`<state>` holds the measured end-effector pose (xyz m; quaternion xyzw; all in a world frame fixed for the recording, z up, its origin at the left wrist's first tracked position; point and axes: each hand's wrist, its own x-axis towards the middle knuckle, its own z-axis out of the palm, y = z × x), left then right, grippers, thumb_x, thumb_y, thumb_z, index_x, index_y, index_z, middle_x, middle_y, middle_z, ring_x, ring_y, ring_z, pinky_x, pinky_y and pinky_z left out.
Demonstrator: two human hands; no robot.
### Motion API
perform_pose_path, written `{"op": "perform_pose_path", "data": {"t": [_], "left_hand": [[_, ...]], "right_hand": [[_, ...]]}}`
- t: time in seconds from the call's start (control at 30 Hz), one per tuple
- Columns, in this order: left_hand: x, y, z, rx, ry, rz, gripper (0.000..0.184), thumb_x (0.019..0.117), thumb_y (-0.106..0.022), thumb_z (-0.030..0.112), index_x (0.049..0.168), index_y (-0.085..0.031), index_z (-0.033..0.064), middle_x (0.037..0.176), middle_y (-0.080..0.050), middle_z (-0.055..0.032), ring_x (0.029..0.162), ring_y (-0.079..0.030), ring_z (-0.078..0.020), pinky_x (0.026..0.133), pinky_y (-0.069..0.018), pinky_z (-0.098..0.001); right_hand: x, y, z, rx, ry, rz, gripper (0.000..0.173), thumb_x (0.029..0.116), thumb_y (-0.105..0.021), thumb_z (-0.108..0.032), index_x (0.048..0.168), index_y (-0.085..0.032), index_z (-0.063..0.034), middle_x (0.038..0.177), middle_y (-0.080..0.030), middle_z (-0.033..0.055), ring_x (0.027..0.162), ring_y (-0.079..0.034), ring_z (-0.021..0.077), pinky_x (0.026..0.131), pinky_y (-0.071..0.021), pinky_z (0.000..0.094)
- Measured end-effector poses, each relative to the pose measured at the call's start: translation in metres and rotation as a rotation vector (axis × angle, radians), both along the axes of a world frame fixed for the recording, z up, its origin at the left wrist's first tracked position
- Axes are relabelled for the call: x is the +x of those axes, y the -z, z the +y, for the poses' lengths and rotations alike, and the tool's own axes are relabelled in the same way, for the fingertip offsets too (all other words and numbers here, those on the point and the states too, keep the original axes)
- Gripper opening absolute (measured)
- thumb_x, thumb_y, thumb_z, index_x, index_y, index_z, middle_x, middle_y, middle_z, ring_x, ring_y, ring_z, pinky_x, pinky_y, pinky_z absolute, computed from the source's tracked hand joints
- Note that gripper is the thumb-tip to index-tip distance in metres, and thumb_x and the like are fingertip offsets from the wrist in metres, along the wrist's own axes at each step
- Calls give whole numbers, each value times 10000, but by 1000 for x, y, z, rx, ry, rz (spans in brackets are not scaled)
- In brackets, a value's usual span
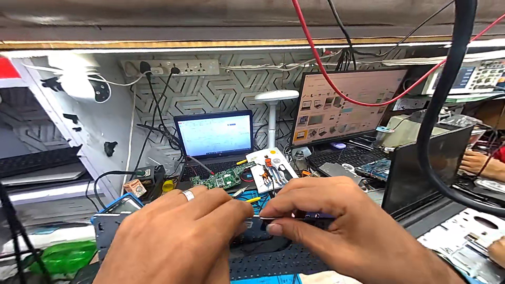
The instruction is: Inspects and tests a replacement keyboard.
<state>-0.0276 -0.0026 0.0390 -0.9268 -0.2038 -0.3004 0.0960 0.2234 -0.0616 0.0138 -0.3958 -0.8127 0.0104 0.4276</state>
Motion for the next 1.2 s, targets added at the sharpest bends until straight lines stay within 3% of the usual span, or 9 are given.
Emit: {"op": "perform_pose_path", "data": {"t": [0.2,0.43,0.57,0.67,0.77,0.97,1.07,1.2], "left_hand": [[-10,-5,4,-74,-1,-27,217,1029,-570,274,1055,-768,187,923,-720,11,815,-669,-137,651,-512,-366],[3,-4,1,-76,22,34,230,1042,-563,357,1130,-733,228,1020,-721,25,874,-688,-143,664,-530,-385],[9,0,0,-94,39,-19,200,1030,-571,311,1048,-752,225,931,-714,51,794,-662,-111,628,-503,-357],[5,-2,1,-140,36,-8,203,1024,-576,302,1044,-757,213,914,-717,46,792,-669,-112,634,-514,-368],[-2,-5,3,-167,22,-15,200,1018,-587,306,1053,-761,212,916,-712,48,789,-663,-99,630,-521,-354],[-3,-6,3,-174,27,1,204,1027,-581,299,1069,-755,200,952,-719,25,813,-668,-119,647,-517,-373],[5,-5,3,-119,37,54,243,1040,-550,318,1161,-738,223,1047,-730,19,905,-693,-149,711,-539,-417],[26,8,-3,-50,52,2,238,1046,-546,335,1050,-738,194,914,-717,37,833,-679,-133,744,-527,-404]], "right_hand": [[11,-3,-9,43,46,-22,132,985,-684,-280,991,-779,-190,917,-724,-130,839,-684,-11,714,-598,177],[2,-4,-9,130,109,-44,125,971,-674,-237,940,-785,-190,857,-704,-143,801,-658,-36,670,-565,153],[1,-6,-8,68,46,-53,128,985,-679,-254,976,-781,-177,903,-723,-128,843,-684,-21,718,-595,162],[11,-9,-12,-7,13,-103,161,990,-667,-269,1045,-777,-165,965,-734,-119,880,-684,-18,761,-596,169],[22,-12,-20,-49,22,-80,151,986,-675,-267,1040,-773,-165,957,-731,-118,860,-696,-3,746,-619,183],[23,-12,-23,12,72,-59,122,972,-678,-239,975,-782,-176,905,-728,-133,822,-688,-11,712,-606,172],[17,-8,-21,46,149,-55,111,959,-686,-246,968,-787,-200,884,-720,-151,813,-685,-27,689,-606,165],[7,-2,-16,25,115,-62,131,980,-671,-240,985,-787,-181,911,-724,-133,840,-685,-30,722,-600,162]]}}
